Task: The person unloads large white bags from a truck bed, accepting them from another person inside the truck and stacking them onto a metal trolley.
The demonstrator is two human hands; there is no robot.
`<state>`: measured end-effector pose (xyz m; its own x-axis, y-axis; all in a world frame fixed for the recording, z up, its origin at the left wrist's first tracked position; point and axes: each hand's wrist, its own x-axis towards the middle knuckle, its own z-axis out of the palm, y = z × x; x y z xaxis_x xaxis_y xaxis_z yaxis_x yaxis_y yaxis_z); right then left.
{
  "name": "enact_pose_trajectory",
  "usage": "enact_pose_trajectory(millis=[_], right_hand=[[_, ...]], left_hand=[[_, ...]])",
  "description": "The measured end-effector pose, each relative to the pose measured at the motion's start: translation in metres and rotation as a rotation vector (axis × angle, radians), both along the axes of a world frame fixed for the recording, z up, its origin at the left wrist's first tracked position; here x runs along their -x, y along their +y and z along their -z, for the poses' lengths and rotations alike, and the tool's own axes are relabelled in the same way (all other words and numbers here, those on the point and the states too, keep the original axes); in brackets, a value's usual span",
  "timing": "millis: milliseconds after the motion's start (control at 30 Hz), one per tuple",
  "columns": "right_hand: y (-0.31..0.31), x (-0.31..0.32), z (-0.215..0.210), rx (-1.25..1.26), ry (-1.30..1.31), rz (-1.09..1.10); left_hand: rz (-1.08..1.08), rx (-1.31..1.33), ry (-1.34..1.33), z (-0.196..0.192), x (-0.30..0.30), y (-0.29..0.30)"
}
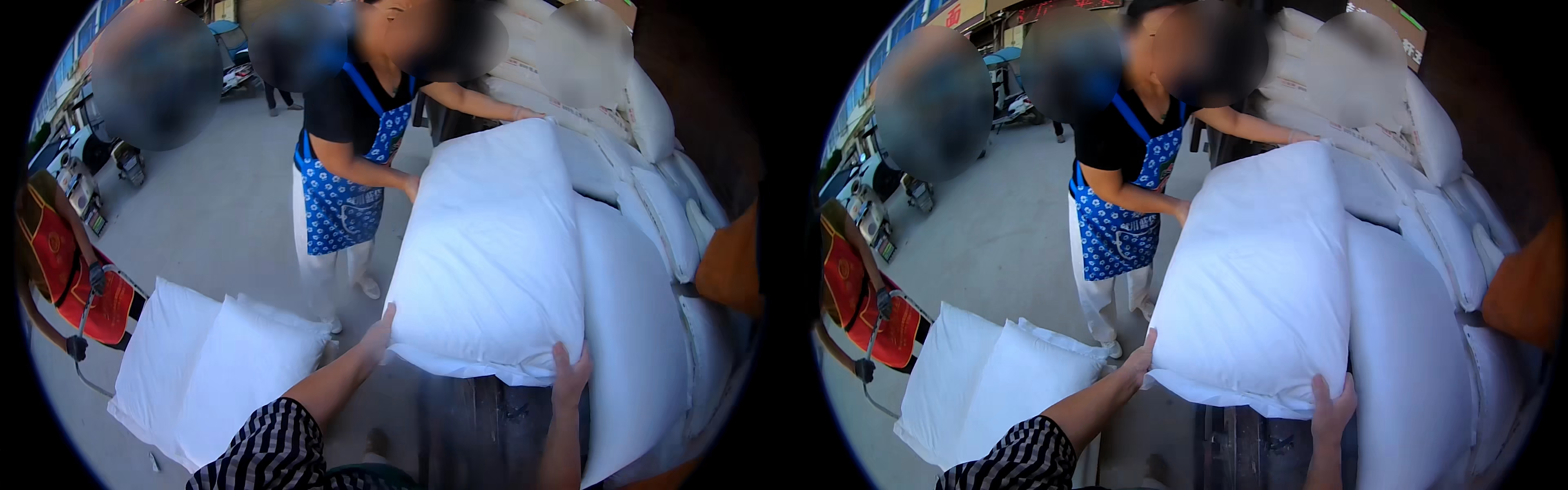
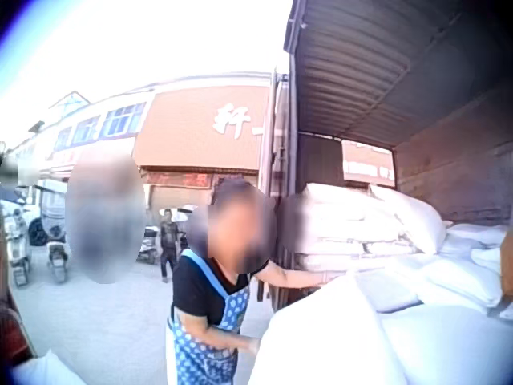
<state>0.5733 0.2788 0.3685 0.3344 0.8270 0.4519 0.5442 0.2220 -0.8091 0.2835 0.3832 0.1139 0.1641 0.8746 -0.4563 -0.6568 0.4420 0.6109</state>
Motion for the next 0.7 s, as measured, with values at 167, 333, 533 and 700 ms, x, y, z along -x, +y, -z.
enact_pose_trajectory(millis=[167, 333, 533, 700], right_hand=[[-0.026, 0.028, 0.043, 0.081, 0.012, 0.104], [-0.035, 0.029, 0.055, -0.030, -0.140, 0.025], [-0.134, 0.017, 0.081, 0.113, 0.066, 0.044], [-0.270, 0.139, 0.123, 0.391, 0.042, -0.145]], left_hand=[[-0.098, -0.065, -0.118, -0.024, 0.013, -0.051], [-0.097, 0.095, -0.004, -0.048, 0.008, -0.097], [-0.269, 0.177, 0.091, -0.031, 0.057, -0.250], [-0.164, 0.210, 0.463, -0.017, 0.202, -0.405]])
